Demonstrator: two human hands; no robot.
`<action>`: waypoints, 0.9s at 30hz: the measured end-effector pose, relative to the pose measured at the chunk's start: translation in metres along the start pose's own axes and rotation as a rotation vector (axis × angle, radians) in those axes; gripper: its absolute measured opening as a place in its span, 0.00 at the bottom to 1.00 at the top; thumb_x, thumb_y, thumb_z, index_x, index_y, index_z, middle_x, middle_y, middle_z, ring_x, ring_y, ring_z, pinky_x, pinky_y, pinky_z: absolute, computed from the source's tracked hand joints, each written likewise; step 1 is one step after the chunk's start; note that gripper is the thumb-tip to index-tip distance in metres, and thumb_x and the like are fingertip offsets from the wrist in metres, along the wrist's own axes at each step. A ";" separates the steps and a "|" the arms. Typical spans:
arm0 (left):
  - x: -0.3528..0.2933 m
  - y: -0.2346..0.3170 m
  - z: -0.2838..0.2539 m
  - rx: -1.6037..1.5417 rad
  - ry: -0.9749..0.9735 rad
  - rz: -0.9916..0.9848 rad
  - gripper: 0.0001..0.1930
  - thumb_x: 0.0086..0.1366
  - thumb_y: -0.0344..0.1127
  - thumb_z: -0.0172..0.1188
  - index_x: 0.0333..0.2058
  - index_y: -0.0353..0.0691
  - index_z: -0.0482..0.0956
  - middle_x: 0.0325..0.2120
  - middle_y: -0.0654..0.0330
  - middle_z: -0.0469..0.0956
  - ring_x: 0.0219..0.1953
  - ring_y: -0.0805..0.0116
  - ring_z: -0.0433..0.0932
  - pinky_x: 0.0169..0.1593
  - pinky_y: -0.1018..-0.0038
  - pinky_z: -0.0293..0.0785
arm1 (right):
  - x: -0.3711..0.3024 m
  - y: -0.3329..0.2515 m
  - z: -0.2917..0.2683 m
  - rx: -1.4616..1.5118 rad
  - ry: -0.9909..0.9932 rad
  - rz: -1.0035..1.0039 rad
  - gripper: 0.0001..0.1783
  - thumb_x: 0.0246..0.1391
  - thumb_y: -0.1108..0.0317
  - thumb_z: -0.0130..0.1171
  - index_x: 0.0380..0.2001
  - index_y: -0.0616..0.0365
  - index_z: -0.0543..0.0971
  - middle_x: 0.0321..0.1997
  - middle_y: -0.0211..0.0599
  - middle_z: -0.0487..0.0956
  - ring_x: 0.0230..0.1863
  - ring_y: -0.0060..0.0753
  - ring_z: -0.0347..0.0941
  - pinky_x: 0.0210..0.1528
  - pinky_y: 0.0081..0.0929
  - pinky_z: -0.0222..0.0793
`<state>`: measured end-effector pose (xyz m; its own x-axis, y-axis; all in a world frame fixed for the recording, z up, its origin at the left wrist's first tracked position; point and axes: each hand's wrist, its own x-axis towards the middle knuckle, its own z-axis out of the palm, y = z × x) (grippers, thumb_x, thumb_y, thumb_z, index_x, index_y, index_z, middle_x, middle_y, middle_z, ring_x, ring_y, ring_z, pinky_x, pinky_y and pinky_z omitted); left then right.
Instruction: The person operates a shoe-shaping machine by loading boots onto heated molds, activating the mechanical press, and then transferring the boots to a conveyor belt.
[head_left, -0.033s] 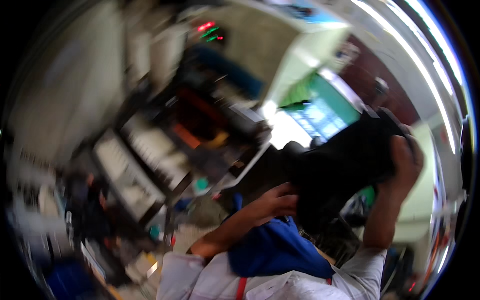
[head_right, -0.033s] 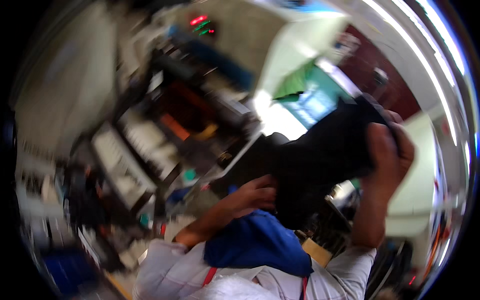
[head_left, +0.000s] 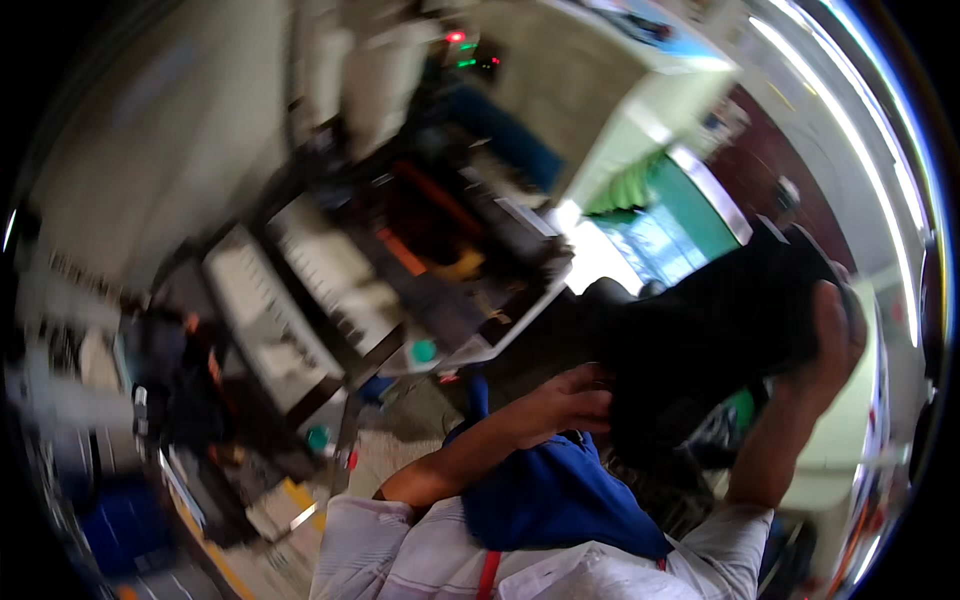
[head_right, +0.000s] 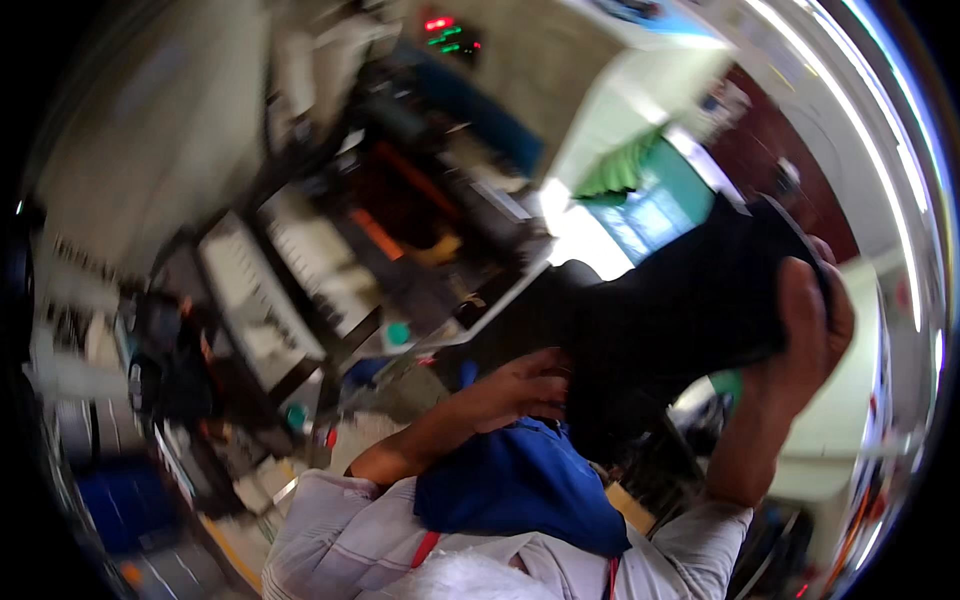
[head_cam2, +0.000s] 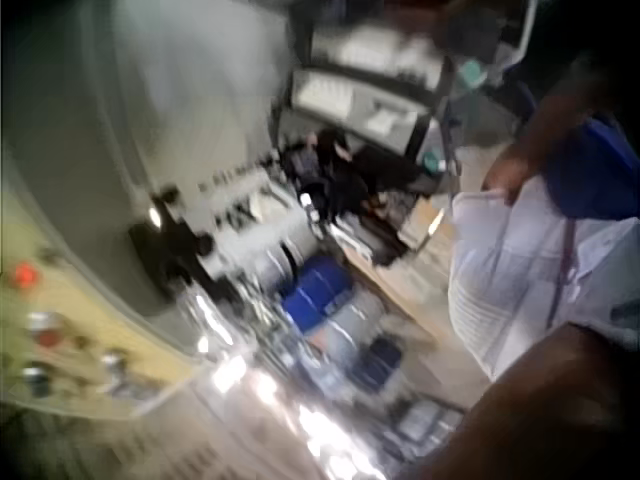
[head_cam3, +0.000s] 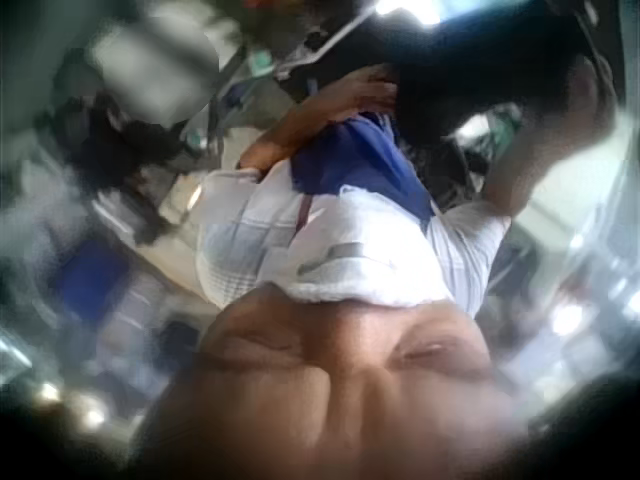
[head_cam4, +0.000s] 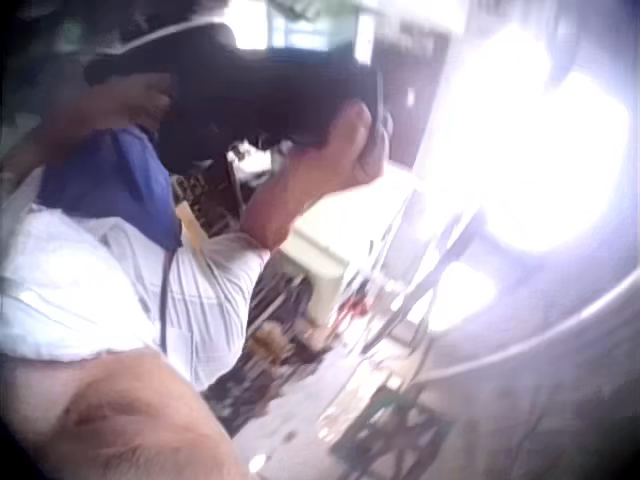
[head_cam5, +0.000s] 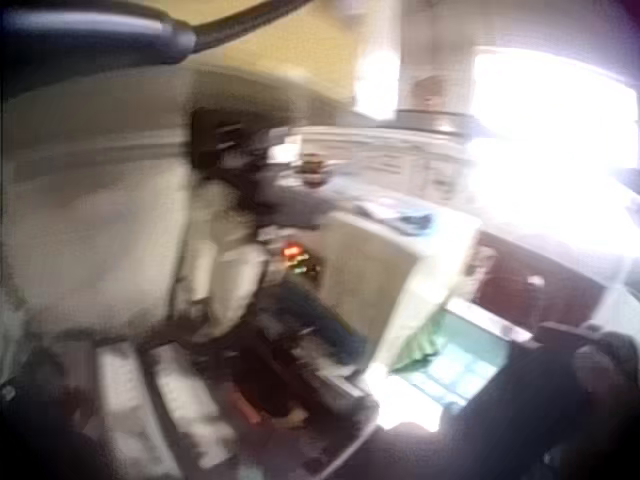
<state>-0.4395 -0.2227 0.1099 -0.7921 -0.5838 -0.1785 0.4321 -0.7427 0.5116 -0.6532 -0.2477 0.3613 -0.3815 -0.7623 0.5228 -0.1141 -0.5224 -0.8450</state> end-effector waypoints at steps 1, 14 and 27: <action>-0.013 0.006 -0.006 -0.006 0.025 0.059 0.35 0.72 0.43 0.69 0.71 0.40 0.63 0.54 0.60 0.75 0.55 0.68 0.79 0.61 0.64 0.80 | 0.008 0.007 0.020 0.054 -0.028 0.026 0.11 0.63 0.74 0.68 0.48 0.66 0.86 0.44 0.47 0.88 0.42 0.36 0.87 0.51 0.34 0.86; -0.108 0.052 -0.037 -0.071 0.489 0.757 0.28 0.76 0.37 0.61 0.70 0.39 0.66 0.60 0.58 0.77 0.59 0.63 0.80 0.62 0.66 0.78 | 0.064 0.127 0.265 0.036 -0.614 0.039 0.09 0.64 0.69 0.70 0.44 0.62 0.88 0.34 0.26 0.87 0.29 0.15 0.77 0.30 0.16 0.70; -0.098 0.063 -0.089 -0.017 0.822 0.730 0.21 0.74 0.27 0.57 0.65 0.39 0.73 0.62 0.57 0.78 0.61 0.63 0.79 0.65 0.66 0.75 | 0.021 0.318 0.329 -0.539 -1.162 -0.312 0.17 0.59 0.59 0.73 0.32 0.66 0.84 0.30 0.46 0.82 0.32 0.35 0.76 0.37 0.37 0.73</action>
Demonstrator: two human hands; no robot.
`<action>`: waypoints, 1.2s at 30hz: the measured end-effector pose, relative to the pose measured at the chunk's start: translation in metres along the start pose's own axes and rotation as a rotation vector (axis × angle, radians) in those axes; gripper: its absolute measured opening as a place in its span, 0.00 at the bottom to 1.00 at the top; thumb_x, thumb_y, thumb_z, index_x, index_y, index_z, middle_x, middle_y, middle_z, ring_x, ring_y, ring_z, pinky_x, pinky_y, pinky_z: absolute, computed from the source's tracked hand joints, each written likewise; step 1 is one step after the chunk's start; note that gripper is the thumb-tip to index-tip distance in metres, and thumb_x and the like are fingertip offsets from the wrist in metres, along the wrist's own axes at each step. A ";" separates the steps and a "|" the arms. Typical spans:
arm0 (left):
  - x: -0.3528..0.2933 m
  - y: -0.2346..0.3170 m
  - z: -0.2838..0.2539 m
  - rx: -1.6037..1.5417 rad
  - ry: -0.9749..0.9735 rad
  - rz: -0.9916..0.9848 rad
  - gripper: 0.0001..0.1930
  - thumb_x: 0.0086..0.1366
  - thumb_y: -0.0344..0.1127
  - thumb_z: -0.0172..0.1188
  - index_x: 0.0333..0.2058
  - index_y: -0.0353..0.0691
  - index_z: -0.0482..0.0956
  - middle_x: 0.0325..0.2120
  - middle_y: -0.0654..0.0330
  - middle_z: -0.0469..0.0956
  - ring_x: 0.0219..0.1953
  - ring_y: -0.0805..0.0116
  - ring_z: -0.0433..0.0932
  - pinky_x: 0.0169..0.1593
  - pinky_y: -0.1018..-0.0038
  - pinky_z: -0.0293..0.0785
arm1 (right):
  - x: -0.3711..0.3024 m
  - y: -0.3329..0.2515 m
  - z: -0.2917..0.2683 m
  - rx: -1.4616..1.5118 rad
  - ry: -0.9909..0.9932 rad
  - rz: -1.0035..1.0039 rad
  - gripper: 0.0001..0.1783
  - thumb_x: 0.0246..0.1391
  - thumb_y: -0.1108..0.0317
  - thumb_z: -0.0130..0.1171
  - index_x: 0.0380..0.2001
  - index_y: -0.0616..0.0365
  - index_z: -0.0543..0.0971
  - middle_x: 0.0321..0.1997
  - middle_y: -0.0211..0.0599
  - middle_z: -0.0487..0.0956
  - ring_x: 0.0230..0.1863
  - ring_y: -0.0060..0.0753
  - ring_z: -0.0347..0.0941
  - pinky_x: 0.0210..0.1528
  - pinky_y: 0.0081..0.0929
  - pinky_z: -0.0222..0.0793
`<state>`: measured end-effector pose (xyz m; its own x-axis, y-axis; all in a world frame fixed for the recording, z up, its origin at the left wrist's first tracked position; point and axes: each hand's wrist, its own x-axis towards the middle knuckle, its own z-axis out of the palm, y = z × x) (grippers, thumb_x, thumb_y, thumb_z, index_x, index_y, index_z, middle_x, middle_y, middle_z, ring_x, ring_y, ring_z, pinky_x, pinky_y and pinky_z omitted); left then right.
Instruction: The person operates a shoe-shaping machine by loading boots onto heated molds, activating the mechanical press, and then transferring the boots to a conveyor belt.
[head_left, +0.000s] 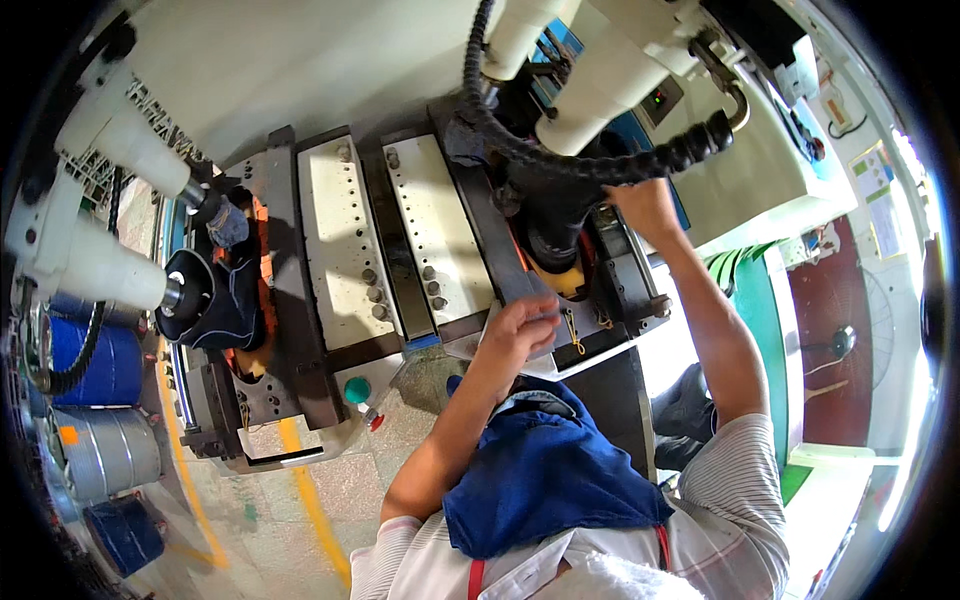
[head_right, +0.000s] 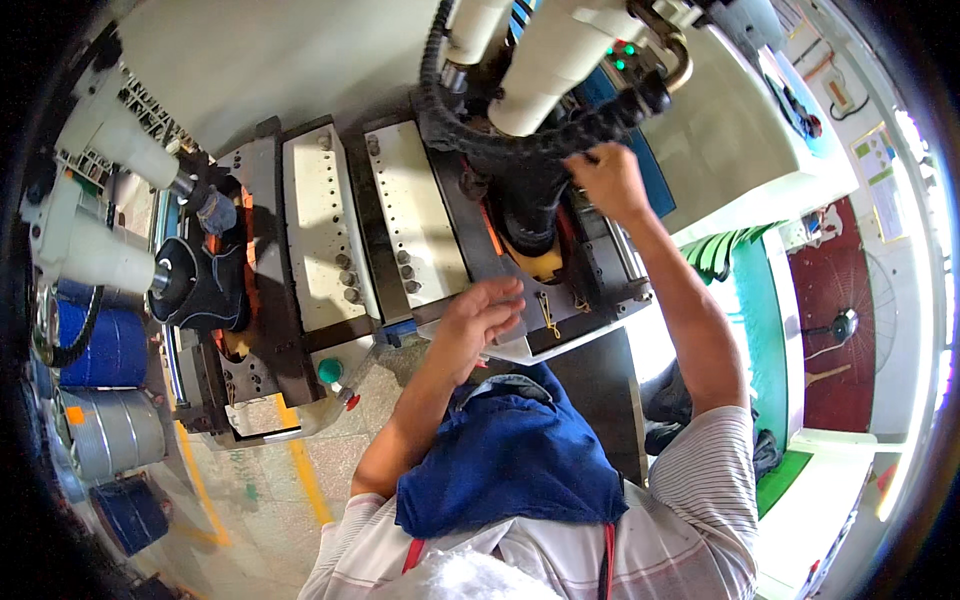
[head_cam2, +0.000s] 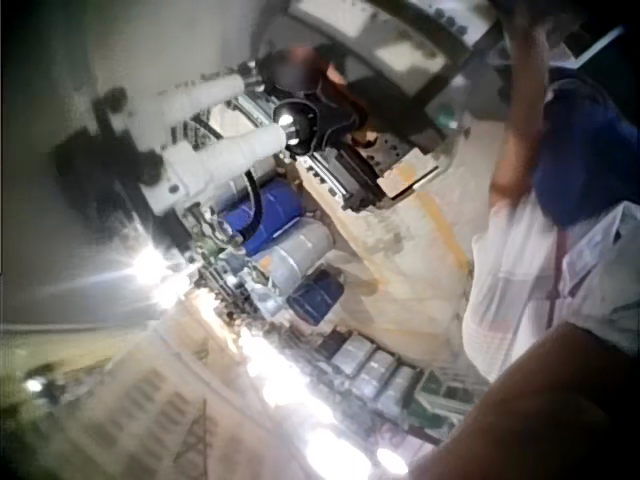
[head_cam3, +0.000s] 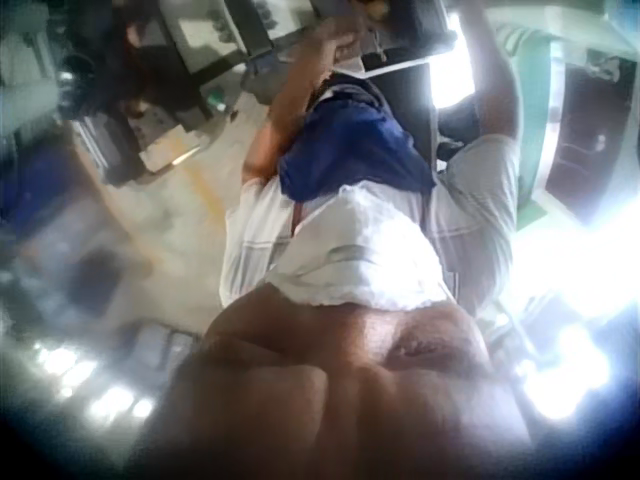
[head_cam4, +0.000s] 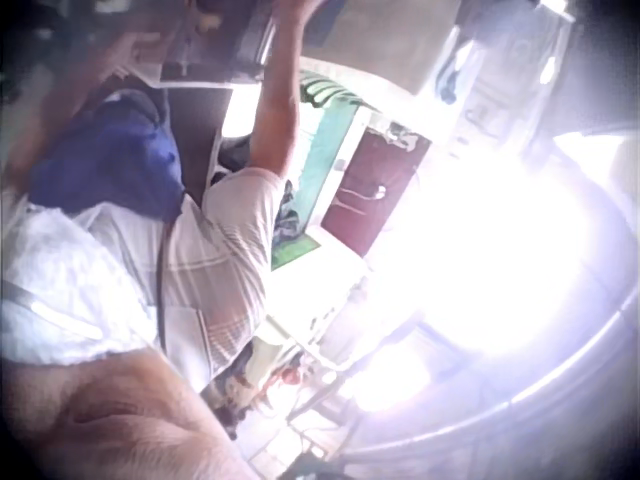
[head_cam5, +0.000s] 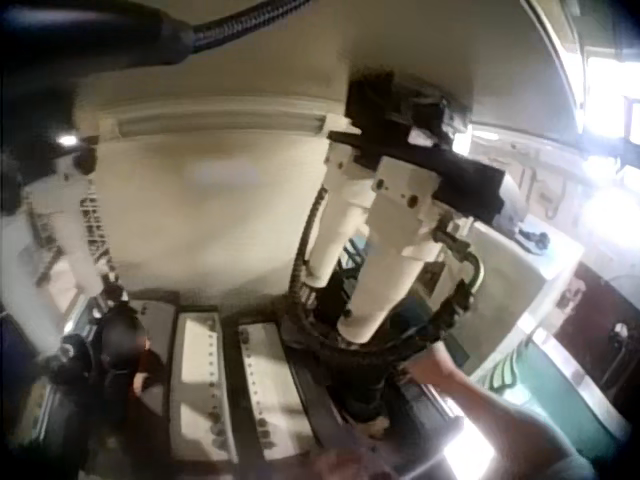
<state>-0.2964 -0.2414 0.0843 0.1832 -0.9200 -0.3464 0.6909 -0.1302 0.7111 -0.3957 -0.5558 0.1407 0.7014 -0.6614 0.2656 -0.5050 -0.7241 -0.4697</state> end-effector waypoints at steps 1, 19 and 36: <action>0.011 0.000 0.001 0.017 0.020 0.018 0.21 0.74 0.27 0.57 0.64 0.39 0.74 0.61 0.58 0.78 0.62 0.63 0.78 0.65 0.66 0.75 | -0.012 -0.016 0.005 0.047 -0.049 -0.009 0.19 0.58 0.58 0.73 0.31 0.67 0.84 0.30 0.50 0.82 0.33 0.43 0.79 0.38 0.40 0.75; 0.126 0.021 0.028 0.452 0.474 0.487 0.20 0.73 0.38 0.66 0.55 0.30 0.74 0.46 0.51 0.83 0.45 0.65 0.82 0.47 0.69 0.80 | -0.095 -0.072 0.010 0.011 -0.261 -0.219 0.13 0.56 0.61 0.64 0.32 0.60 0.88 0.47 0.49 0.81 0.37 0.54 0.84 0.39 0.47 0.80; 0.156 0.022 -0.051 0.965 0.235 0.432 0.22 0.68 0.27 0.53 0.61 0.34 0.74 0.54 0.42 0.78 0.54 0.45 0.77 0.56 0.54 0.73 | 0.031 -0.013 0.062 0.166 -0.233 -0.037 0.25 0.48 0.65 0.62 0.52 0.58 0.87 0.50 0.52 0.86 0.62 0.55 0.78 0.64 0.46 0.75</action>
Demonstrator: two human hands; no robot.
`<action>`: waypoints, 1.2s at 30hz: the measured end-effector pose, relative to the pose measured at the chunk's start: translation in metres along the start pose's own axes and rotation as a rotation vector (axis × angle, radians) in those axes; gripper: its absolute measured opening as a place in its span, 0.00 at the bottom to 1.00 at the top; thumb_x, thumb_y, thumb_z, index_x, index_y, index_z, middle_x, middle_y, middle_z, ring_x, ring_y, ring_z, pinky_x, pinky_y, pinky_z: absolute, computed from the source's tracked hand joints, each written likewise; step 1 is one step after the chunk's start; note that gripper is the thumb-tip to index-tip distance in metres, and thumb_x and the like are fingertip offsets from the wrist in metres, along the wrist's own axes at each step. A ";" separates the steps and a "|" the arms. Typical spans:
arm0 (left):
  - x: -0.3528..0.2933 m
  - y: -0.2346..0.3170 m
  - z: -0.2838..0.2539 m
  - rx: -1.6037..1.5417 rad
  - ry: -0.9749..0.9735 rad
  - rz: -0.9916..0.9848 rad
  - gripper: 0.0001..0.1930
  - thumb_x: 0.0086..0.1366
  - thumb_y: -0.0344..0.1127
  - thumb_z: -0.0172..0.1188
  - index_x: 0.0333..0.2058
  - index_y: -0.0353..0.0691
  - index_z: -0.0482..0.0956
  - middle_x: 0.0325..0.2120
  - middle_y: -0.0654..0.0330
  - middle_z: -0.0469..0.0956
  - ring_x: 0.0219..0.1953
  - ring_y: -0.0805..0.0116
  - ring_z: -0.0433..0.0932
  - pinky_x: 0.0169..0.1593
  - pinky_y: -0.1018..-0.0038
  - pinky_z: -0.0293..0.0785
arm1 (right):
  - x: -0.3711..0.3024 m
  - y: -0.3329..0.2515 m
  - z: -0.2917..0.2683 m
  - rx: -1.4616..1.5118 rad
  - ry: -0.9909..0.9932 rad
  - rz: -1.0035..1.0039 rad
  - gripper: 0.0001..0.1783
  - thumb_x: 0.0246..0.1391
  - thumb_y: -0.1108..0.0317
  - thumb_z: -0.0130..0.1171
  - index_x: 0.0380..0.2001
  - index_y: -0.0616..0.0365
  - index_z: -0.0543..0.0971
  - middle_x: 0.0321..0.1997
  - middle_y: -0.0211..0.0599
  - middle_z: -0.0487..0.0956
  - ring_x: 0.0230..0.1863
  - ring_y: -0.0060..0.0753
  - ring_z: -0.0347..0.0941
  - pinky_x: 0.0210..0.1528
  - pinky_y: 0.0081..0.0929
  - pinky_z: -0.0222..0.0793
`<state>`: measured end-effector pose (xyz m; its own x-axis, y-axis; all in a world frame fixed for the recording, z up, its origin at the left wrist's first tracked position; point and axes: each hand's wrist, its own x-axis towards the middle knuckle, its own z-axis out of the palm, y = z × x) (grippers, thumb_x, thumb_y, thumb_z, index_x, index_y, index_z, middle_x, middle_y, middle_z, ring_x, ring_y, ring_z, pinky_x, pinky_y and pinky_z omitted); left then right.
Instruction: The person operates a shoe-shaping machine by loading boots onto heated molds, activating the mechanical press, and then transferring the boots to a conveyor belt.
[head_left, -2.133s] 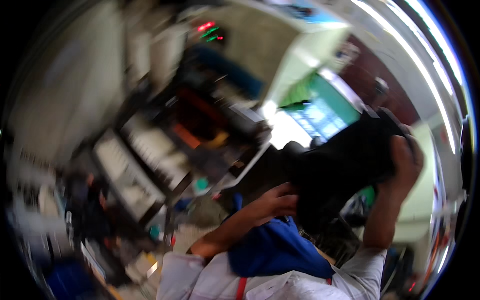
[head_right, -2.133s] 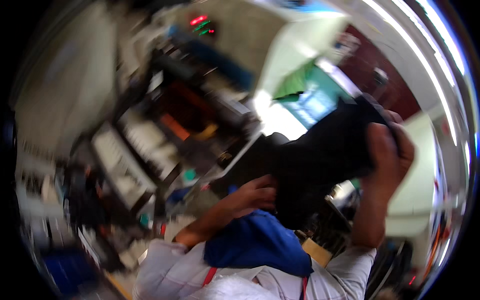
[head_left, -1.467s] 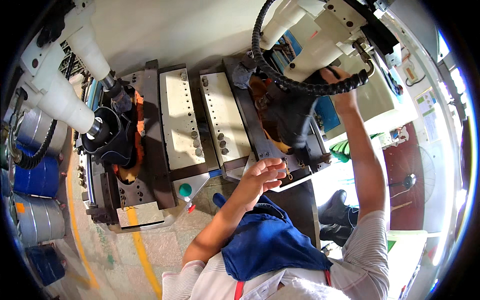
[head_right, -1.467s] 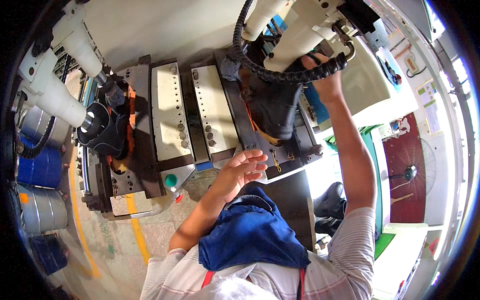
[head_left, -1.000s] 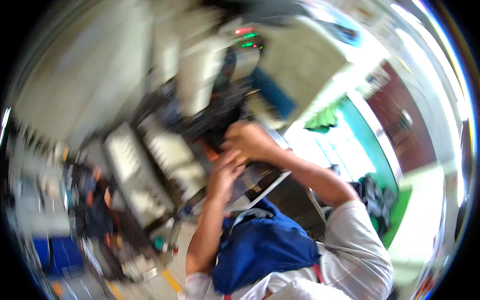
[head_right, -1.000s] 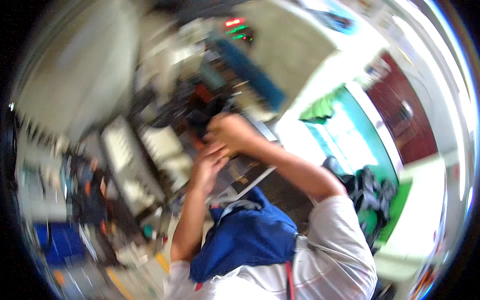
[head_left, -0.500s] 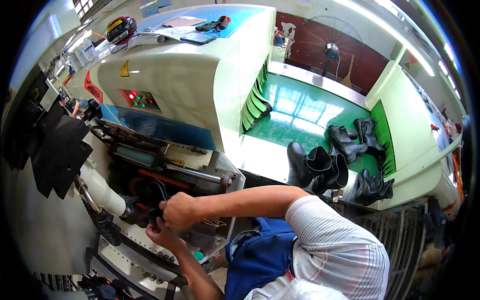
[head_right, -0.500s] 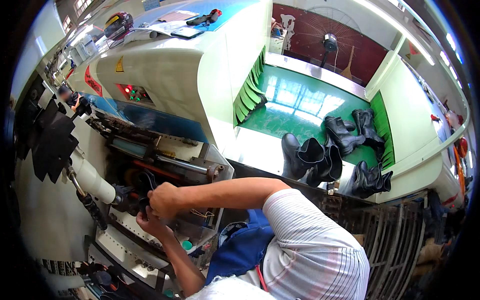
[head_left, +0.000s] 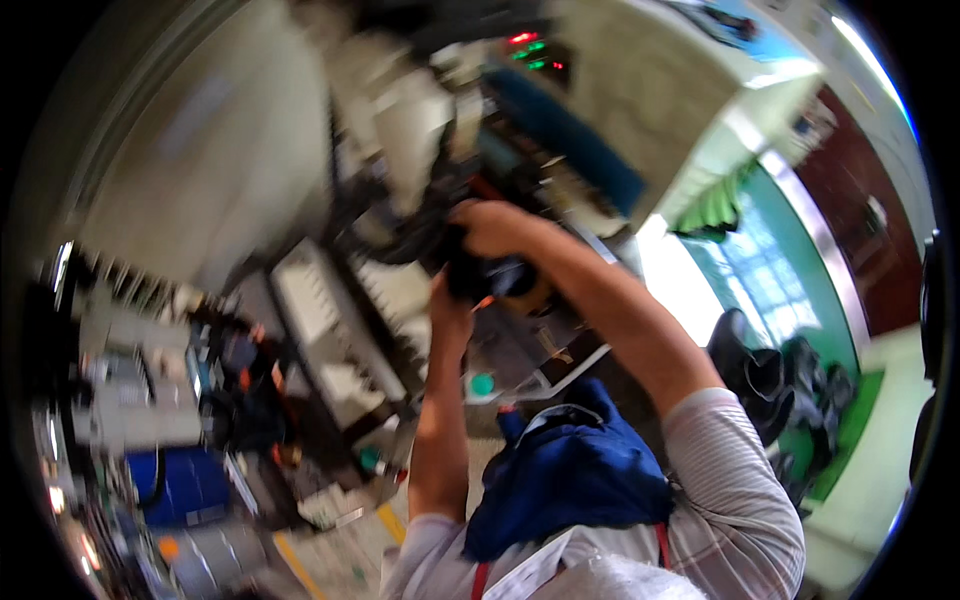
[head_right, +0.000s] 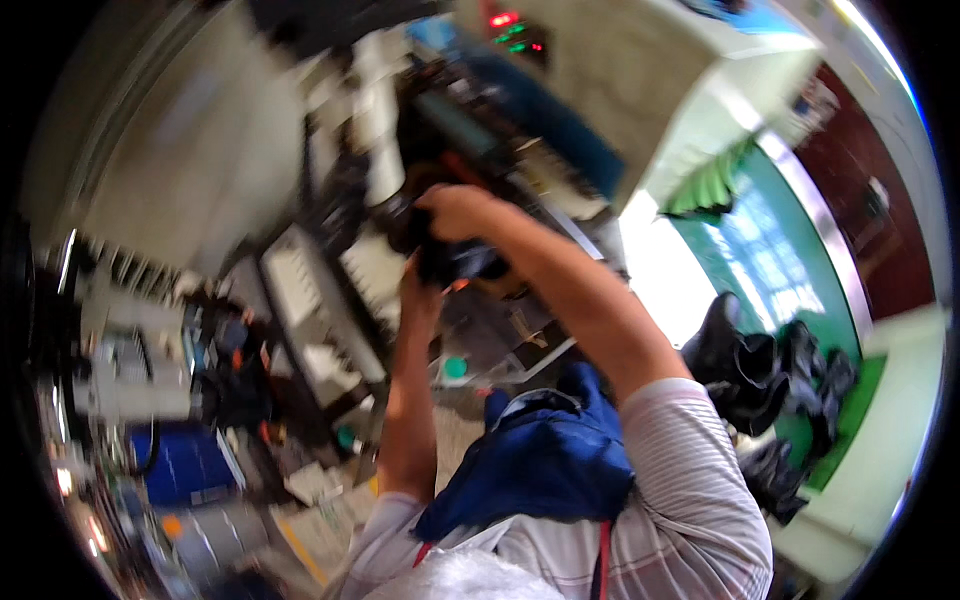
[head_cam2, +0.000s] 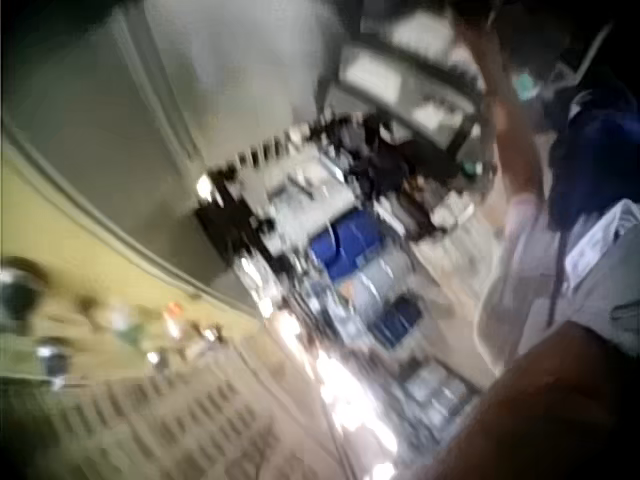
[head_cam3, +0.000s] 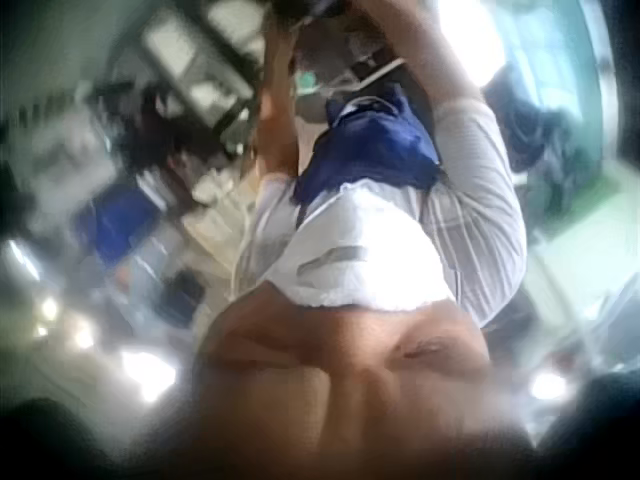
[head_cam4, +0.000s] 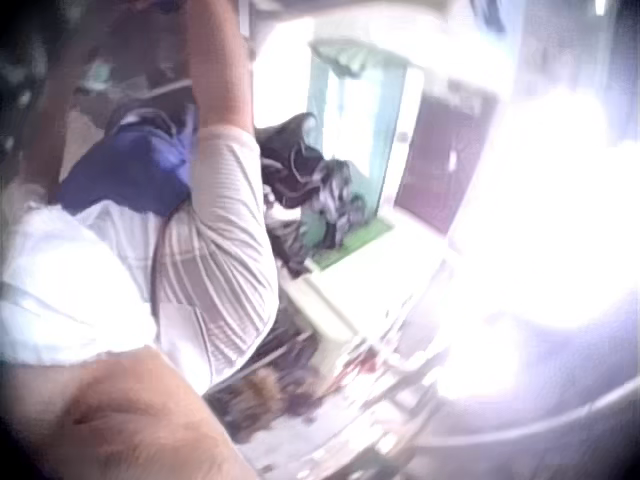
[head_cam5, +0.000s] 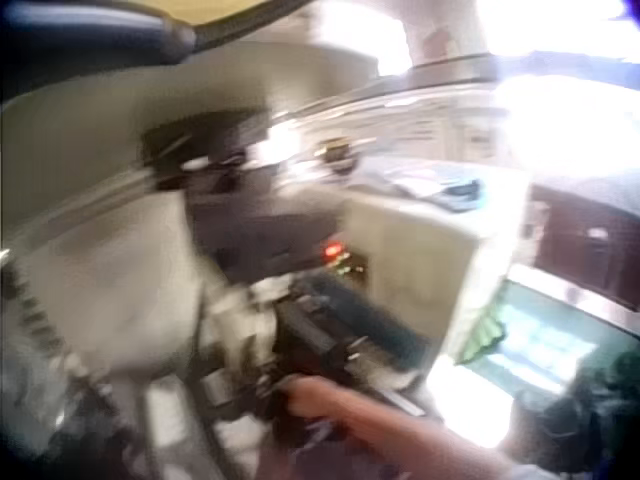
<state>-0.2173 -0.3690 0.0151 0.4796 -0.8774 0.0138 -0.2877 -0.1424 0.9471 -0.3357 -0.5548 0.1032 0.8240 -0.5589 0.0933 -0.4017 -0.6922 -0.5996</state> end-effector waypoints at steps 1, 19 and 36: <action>0.006 0.005 0.003 -0.141 -0.028 -0.186 0.22 0.69 0.24 0.53 0.62 0.36 0.74 0.49 0.46 0.82 0.47 0.52 0.83 0.48 0.59 0.79 | 0.005 0.003 0.002 0.024 -0.076 -0.031 0.28 0.49 0.67 0.61 0.56 0.59 0.84 0.55 0.53 0.83 0.64 0.55 0.76 0.67 0.45 0.72; 0.023 0.028 -0.043 -0.299 0.072 -0.219 0.30 0.62 0.19 0.48 0.64 0.35 0.78 0.52 0.55 0.84 0.39 0.69 0.83 0.37 0.74 0.82 | -0.113 -0.074 0.011 -0.019 0.299 -0.117 0.15 0.58 0.72 0.61 0.48 0.59 0.82 0.52 0.44 0.82 0.54 0.53 0.81 0.54 0.45 0.79; 0.041 0.056 -0.036 0.204 0.093 0.151 0.30 0.60 0.26 0.57 0.63 0.27 0.75 0.66 0.42 0.73 0.63 0.46 0.78 0.66 0.60 0.76 | -0.314 -0.106 0.091 0.064 -0.092 -0.099 0.11 0.56 0.73 0.59 0.42 0.56 0.83 0.40 0.44 0.82 0.40 0.54 0.83 0.42 0.46 0.82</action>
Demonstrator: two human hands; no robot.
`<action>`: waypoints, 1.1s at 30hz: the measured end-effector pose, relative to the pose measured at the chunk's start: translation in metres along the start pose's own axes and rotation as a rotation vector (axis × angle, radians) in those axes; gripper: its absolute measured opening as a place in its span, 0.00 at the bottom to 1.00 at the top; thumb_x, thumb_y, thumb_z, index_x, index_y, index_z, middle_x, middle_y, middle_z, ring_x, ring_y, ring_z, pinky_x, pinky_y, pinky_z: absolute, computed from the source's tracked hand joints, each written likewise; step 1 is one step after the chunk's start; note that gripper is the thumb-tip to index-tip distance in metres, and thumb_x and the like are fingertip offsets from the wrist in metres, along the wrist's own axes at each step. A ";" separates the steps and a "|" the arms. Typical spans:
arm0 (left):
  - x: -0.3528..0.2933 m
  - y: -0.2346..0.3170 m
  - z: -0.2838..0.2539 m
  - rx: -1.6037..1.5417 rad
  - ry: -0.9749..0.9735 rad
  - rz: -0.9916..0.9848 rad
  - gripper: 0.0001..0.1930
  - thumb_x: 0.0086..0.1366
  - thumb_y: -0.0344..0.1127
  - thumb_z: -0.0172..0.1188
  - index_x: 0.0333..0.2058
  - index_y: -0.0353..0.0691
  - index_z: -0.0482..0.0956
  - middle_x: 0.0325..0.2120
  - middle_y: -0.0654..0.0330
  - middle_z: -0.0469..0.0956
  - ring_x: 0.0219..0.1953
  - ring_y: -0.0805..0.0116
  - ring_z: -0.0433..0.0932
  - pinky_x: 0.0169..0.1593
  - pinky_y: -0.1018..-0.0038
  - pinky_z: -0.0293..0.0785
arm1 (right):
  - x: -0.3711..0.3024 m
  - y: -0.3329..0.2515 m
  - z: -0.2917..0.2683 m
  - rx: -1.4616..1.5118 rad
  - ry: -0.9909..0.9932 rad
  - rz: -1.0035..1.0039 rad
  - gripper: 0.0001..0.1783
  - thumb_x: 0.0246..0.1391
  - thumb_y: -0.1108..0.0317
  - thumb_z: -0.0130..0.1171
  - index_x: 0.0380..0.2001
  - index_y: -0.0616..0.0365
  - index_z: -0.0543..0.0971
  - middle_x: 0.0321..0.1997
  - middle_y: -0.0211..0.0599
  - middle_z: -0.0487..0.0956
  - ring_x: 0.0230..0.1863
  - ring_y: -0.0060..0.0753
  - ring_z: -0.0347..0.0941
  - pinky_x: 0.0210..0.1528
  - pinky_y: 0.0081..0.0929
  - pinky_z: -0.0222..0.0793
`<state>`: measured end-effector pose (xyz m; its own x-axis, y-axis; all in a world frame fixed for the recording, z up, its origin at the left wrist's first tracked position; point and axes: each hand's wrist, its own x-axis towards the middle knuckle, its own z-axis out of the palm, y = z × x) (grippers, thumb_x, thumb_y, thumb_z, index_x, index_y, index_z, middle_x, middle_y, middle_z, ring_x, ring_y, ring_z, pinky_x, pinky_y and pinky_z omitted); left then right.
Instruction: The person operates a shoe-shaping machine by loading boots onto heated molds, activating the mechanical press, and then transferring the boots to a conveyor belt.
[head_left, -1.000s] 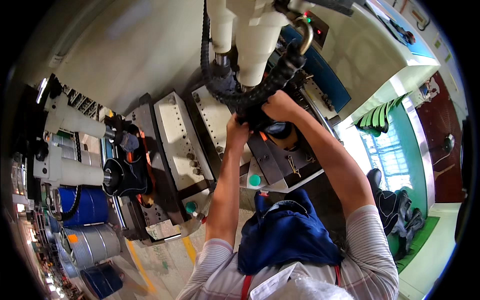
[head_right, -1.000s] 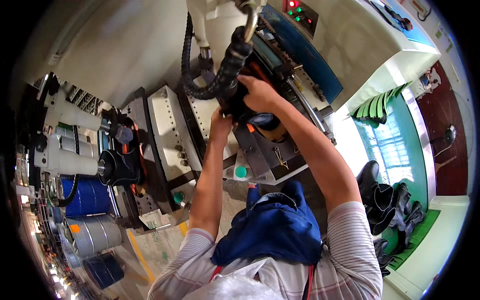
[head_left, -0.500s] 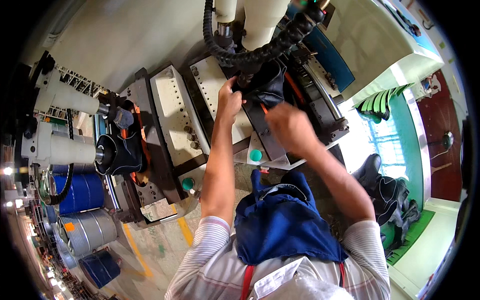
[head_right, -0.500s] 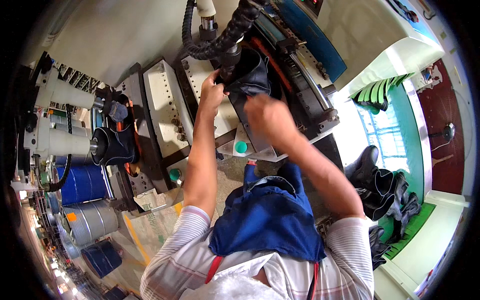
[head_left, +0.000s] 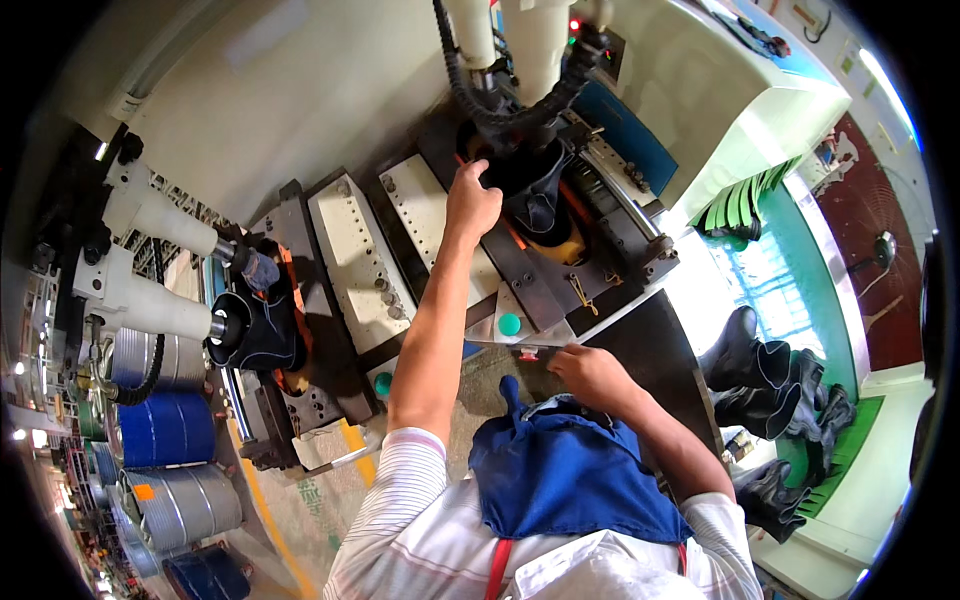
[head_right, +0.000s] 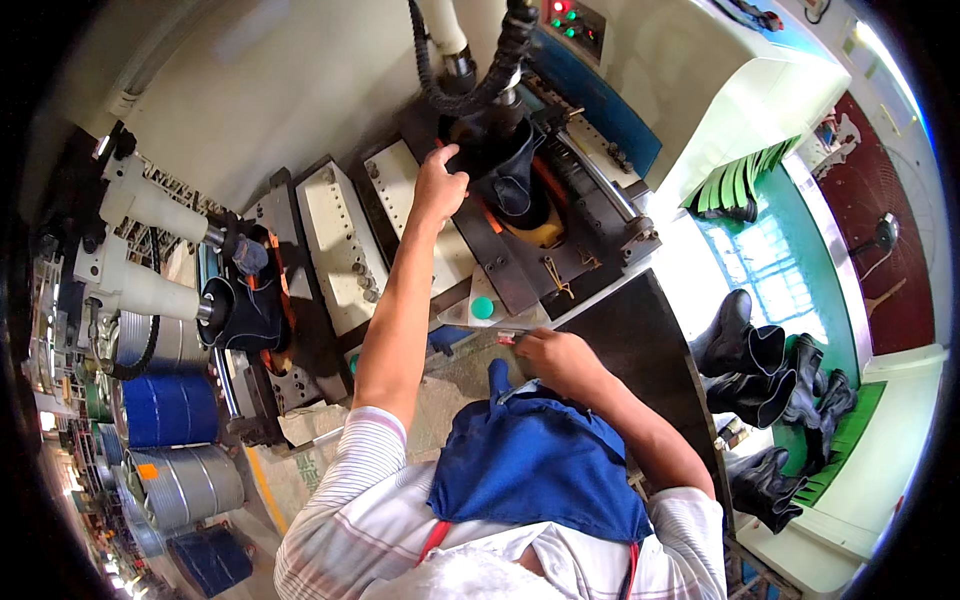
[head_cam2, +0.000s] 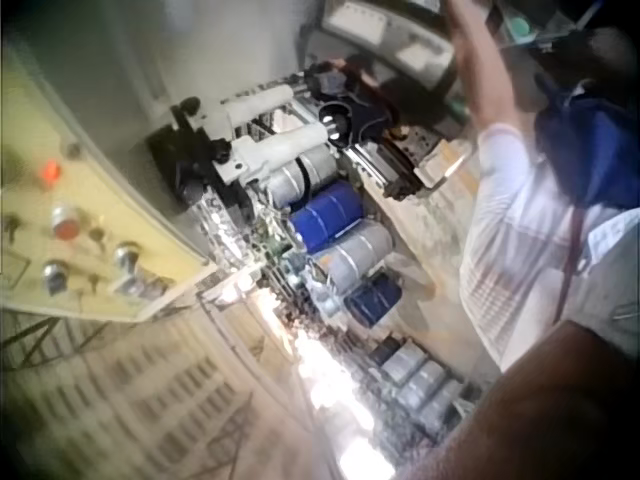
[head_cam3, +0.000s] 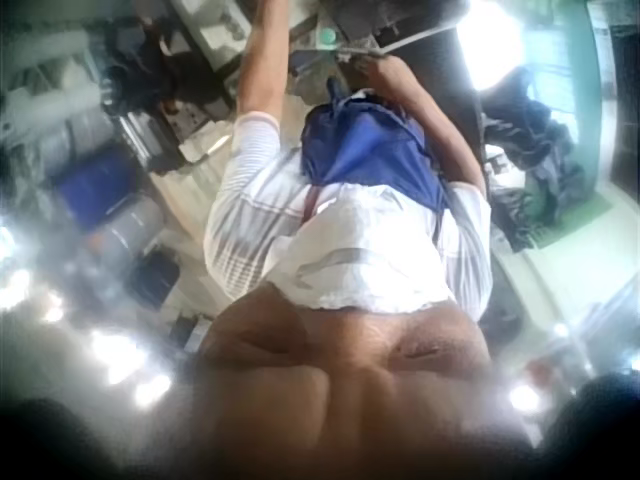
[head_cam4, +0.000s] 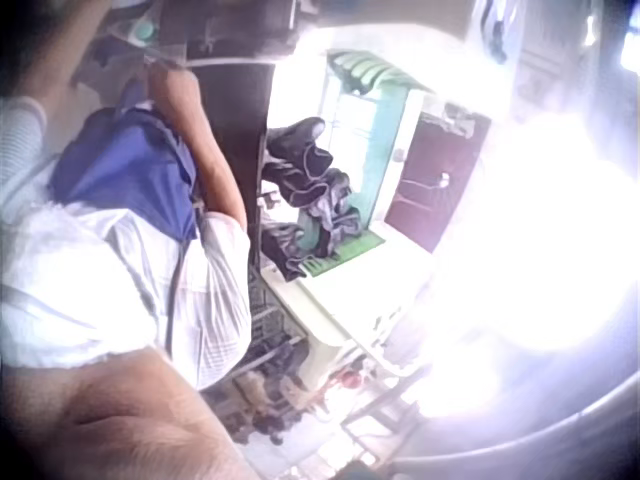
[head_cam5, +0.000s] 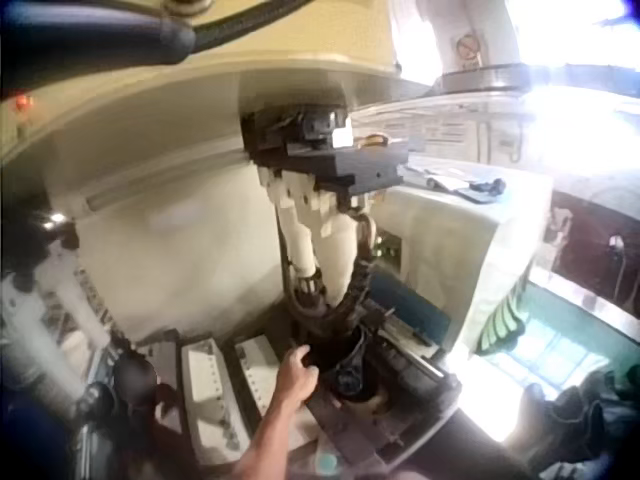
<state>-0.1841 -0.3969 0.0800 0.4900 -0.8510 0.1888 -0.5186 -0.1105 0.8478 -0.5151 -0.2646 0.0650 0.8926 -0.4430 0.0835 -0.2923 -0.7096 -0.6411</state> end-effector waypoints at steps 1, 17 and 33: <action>0.002 0.022 0.006 0.009 -0.045 -0.025 0.30 0.60 0.29 0.58 0.63 0.27 0.76 0.68 0.40 0.71 0.70 0.44 0.70 0.74 0.58 0.65 | -0.025 0.016 0.000 -0.015 0.045 0.095 0.09 0.57 0.72 0.59 0.41 0.57 0.84 0.40 0.44 0.82 0.41 0.54 0.83 0.43 0.46 0.81; 0.042 0.101 -0.031 0.015 -0.118 -0.324 0.28 0.63 0.27 0.54 0.63 0.43 0.78 0.32 0.62 0.78 0.21 0.74 0.71 0.22 0.73 0.67 | -0.393 0.103 0.058 0.095 0.468 0.915 0.07 0.50 0.77 0.65 0.34 0.61 0.87 0.38 0.51 0.86 0.43 0.58 0.84 0.48 0.46 0.80; -0.181 0.183 0.062 -0.091 0.115 0.032 0.09 0.74 0.30 0.60 0.50 0.38 0.85 0.43 0.65 0.86 0.34 0.83 0.78 0.34 0.85 0.72 | -0.431 0.135 -0.098 0.015 0.941 0.709 0.14 0.58 0.75 0.63 0.48 0.57 0.80 0.52 0.46 0.80 0.48 0.58 0.81 0.48 0.46 0.79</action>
<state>-0.4110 -0.2948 0.1699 0.5537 -0.7885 0.2679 -0.4722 -0.0323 0.8809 -0.9733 -0.2231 0.0176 -0.0747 -0.9702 0.2305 -0.6115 -0.1380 -0.7791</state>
